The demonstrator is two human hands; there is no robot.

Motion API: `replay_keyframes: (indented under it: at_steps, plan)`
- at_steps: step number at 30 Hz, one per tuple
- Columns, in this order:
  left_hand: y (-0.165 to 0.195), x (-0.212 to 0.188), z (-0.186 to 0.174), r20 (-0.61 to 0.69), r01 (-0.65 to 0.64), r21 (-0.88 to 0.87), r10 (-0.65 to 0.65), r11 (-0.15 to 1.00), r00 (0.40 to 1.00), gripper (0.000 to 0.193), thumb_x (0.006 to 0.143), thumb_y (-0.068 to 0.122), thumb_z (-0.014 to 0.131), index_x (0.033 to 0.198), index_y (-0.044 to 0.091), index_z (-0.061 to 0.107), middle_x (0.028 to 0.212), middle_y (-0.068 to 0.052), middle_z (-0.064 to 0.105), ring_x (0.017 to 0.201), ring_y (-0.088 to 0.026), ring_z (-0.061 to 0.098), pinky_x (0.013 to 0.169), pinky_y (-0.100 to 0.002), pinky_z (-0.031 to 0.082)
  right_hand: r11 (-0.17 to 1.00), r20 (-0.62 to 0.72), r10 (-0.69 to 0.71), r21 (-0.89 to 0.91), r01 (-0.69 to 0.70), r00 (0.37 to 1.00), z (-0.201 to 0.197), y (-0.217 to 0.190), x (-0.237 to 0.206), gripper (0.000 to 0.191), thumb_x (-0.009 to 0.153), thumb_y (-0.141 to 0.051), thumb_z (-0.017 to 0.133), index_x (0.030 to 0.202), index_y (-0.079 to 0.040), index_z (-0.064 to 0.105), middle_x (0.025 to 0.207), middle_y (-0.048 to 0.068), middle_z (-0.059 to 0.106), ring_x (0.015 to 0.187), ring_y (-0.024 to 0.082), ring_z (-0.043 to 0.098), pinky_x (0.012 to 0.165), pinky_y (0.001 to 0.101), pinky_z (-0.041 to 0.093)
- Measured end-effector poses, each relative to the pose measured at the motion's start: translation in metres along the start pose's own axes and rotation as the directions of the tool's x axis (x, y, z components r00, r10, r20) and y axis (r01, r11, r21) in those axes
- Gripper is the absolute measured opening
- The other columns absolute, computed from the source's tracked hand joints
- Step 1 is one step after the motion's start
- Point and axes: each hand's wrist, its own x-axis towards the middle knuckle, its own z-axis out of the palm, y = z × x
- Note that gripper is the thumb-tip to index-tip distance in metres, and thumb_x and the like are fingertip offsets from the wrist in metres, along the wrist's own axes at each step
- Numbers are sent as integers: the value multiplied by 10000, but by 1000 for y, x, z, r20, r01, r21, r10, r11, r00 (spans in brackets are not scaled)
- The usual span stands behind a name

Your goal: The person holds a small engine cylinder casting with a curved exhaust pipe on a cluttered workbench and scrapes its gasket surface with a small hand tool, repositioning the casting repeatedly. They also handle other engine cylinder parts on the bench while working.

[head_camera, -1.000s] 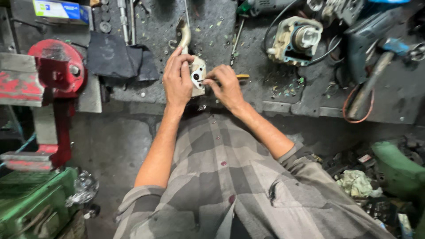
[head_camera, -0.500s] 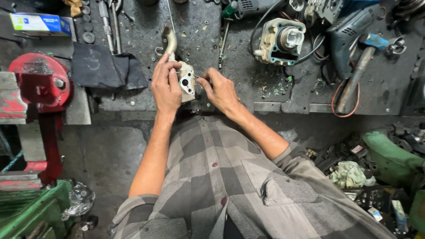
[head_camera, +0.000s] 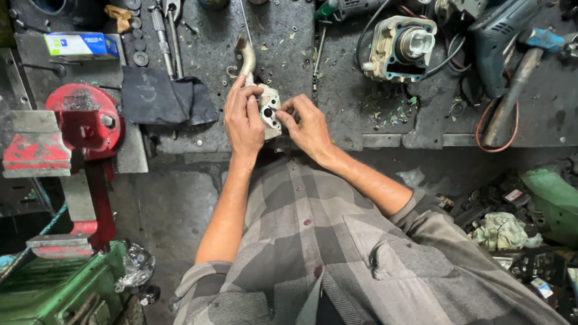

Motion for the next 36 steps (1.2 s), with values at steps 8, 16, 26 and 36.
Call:
replay_keyframes:
  at_steps: [8,16,26,36]
  plan:
    - [-1,-2,1,0,8,-21,-8,1000,1000,213,1020,34,481,1079,23,686,1234,-194,696,1370,-370,570,1138,-467,439,999,-121,-26,-32,22,992,12,-7,5,176,923,-158,794,957,-32,677,914,96,682,790,238,680,678,368,528]
    - [1,-2,1,-4,8,-18,-8,1000,1000,208,1025,40,482,1071,21,684,1201,-178,702,1369,-368,575,1136,-470,444,998,-181,55,7,-54,982,17,0,8,160,903,-145,809,900,-28,699,848,93,662,723,213,669,660,359,527]
    - [4,0,-1,-4,-11,-1,11,1000,1000,207,1014,41,488,1068,26,687,1220,-196,695,1352,-374,573,1131,-475,434,999,-237,-44,-36,36,971,22,-1,9,160,910,-136,806,892,-24,694,836,99,650,725,238,665,657,378,517]
    - [2,-1,-1,1,4,-11,-4,1000,1000,208,1021,42,484,1063,27,687,1213,-192,698,1358,-371,576,1137,-469,442,998,-257,-57,-37,49,965,23,-1,6,189,912,-137,811,877,-12,673,829,108,640,712,245,651,640,381,511]
